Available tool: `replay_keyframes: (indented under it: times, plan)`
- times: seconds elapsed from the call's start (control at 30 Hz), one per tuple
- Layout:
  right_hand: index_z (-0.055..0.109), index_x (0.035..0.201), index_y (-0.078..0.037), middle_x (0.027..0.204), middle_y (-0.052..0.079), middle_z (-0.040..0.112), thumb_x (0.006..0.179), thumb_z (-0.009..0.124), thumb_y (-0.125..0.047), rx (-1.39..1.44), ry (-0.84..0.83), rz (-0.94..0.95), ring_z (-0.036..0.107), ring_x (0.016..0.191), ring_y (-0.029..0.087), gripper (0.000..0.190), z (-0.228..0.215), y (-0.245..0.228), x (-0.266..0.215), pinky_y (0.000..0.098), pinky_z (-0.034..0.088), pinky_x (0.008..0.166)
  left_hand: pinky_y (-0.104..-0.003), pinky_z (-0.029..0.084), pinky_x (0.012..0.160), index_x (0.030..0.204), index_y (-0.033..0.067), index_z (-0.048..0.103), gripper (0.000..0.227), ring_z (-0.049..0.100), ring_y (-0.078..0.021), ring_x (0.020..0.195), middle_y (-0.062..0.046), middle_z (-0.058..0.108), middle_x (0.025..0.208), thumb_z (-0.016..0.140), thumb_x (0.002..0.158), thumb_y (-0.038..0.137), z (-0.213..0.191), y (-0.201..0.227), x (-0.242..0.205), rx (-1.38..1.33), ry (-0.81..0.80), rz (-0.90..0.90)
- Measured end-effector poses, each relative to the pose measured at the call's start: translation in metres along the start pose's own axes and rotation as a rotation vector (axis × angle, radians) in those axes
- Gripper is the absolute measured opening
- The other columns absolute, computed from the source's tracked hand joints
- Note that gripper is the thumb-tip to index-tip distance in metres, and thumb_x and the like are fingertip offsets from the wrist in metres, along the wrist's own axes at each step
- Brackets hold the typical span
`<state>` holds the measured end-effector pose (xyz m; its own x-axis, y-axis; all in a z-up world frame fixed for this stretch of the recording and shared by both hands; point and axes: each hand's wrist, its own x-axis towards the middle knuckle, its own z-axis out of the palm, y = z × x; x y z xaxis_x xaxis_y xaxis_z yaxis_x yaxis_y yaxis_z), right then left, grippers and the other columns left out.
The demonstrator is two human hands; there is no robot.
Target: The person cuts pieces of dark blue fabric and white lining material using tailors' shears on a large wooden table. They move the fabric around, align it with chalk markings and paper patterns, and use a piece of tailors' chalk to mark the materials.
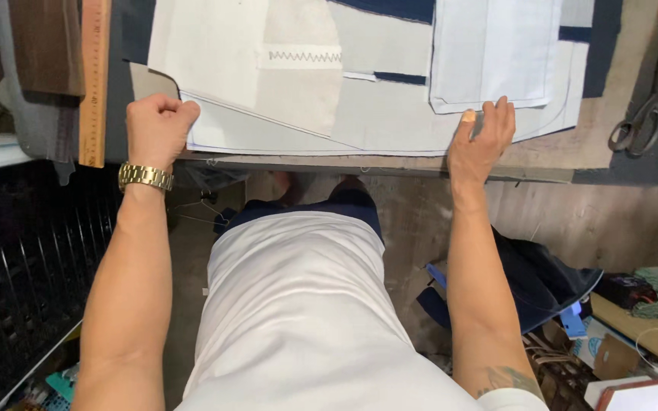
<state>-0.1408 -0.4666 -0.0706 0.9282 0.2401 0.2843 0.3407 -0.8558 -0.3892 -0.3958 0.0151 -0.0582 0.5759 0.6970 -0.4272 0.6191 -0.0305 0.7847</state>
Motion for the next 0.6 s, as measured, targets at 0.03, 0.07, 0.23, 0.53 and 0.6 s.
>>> replay_keyframes:
  times: [0.03,0.07,0.23,0.53,0.6]
  plan:
    - [0.063,0.132,0.004,0.15,0.026,0.049,0.111,0.064,-0.018,-0.014,0.014,0.02,0.037,0.143,0.041,0.031,0.005,0.007,0.0,0.0572,0.022,0.118,-0.027,0.054,0.042,0.093,0.0068,0.075,0.019,0.058,-0.0094,0.05,0.0,0.056,0.059,0.083,0.092,0.024,0.001,-0.014,0.01,0.082,0.027,0.024]
    - [0.063,0.132,0.004,0.15,0.026,0.049,0.111,0.064,-0.018,-0.019,0.02,0.026,0.037,0.143,0.041,0.031,0.007,0.007,-0.001,0.0572,0.022,0.118,-0.027,0.054,0.042,0.093,0.0068,0.075,0.019,0.058,-0.0094,0.05,0.0,0.056,0.059,0.083,0.092,0.024,0.001,0.0,0.001,0.082,0.018,0.03]
    - [0.066,0.125,-0.002,0.157,0.02,0.043,0.114,0.054,-0.027,-0.022,0.035,0.047,0.033,0.148,0.036,0.031,0.013,0.005,-0.004,0.0569,0.012,0.122,-0.026,0.048,0.049,0.093,0.0136,0.077,0.018,0.053,-0.0054,0.056,0.005,0.054,0.059,0.085,0.092,0.029,0.003,0.021,-0.016,0.156,0.066,0.02]
    - [0.067,0.123,-0.002,0.157,0.019,0.043,0.114,0.055,-0.027,-0.016,0.027,0.048,0.034,0.148,0.035,0.029,0.015,0.006,-0.004,0.0562,0.013,0.121,-0.027,0.055,0.043,0.094,0.0048,0.072,0.022,0.061,-0.0141,0.05,-0.003,0.053,0.062,0.082,0.095,0.024,-0.002,0.005,-0.002,0.0,0.006,-0.049]
    - [0.067,0.123,-0.003,0.158,0.019,0.043,0.115,0.054,-0.029,-0.025,0.008,0.034,0.033,0.148,0.035,0.03,0.015,0.014,-0.005,0.0559,0.013,0.121,-0.03,0.056,0.039,0.092,0.0039,0.072,0.023,0.062,-0.0168,0.048,-0.005,0.054,0.06,0.083,0.093,0.024,0.0,-0.011,0.013,-0.002,-0.006,-0.049]
